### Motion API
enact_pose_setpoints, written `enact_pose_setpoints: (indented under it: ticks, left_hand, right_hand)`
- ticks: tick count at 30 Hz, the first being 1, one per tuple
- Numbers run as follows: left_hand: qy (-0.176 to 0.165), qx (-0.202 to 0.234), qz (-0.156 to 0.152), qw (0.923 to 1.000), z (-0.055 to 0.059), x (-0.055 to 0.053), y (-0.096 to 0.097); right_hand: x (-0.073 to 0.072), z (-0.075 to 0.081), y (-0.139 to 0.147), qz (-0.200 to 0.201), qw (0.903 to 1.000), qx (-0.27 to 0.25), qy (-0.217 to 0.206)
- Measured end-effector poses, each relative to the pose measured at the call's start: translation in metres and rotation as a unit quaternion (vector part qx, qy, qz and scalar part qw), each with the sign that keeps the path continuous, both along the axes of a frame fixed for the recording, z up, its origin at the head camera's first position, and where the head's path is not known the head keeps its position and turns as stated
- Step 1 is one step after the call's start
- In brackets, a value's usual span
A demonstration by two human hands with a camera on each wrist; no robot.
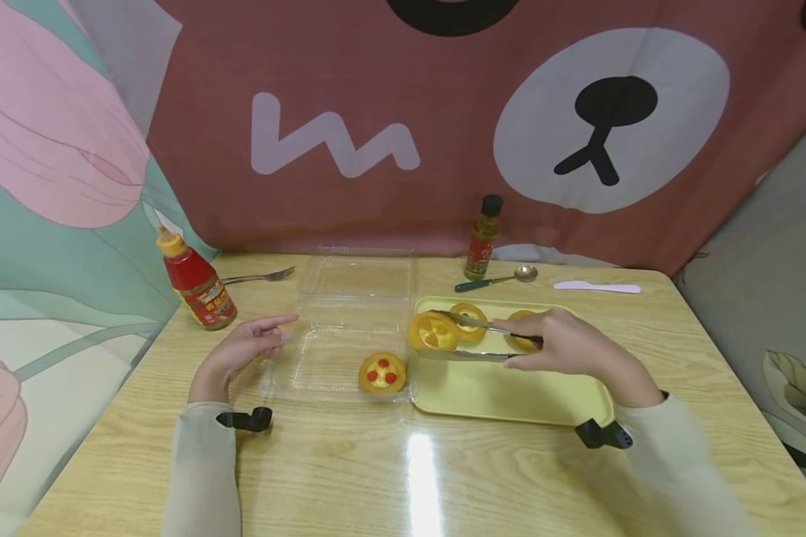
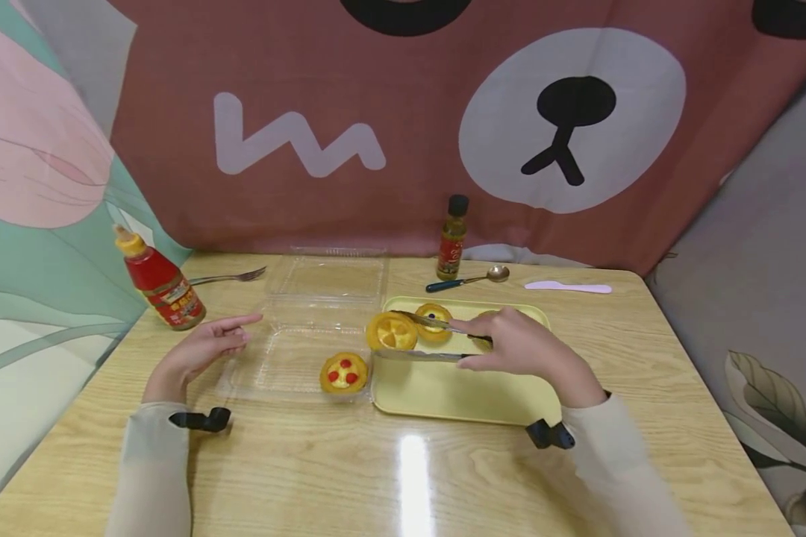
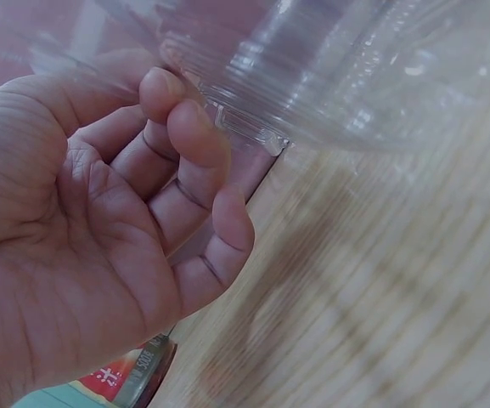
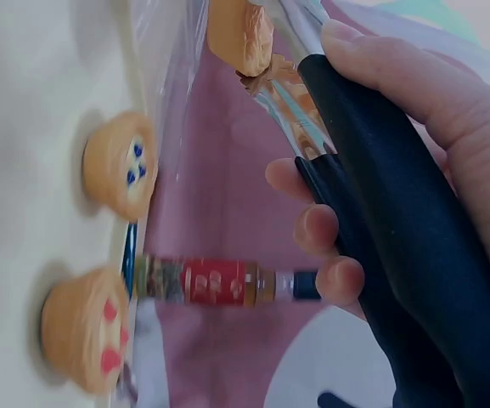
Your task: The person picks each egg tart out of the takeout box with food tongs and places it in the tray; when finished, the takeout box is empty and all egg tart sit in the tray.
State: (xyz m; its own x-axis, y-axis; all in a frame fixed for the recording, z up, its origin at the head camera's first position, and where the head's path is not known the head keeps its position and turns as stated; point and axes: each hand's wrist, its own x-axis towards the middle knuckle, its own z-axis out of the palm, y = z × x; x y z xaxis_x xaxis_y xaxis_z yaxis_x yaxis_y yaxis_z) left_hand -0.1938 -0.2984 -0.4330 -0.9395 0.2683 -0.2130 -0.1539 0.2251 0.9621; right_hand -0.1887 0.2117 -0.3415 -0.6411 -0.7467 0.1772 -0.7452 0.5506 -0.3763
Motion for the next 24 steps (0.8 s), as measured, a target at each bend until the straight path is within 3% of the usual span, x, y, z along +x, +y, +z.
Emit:
enact_pose_setpoints:
  ticks: [5,13,24]
  left_hand:
    - [0.004,-0.005,-0.001,1.0000,0.001,0.001,0.000]
    - [0.002,-0.005,-0.005,1.0000,0.002,0.001,0.000]
    - [0.002,-0.001,-0.003,1.0000,0.001,0.001,0.001]
  right_hand:
    - [0.009,-0.005,0.021,-0.021,0.9998,0.003,0.000]
    - [0.021,-0.022,0.039,-0.032,0.9987,0.015,-0.037]
    - [0.026,-0.046,0.044,-0.041,0.9988,0.024,-0.010]
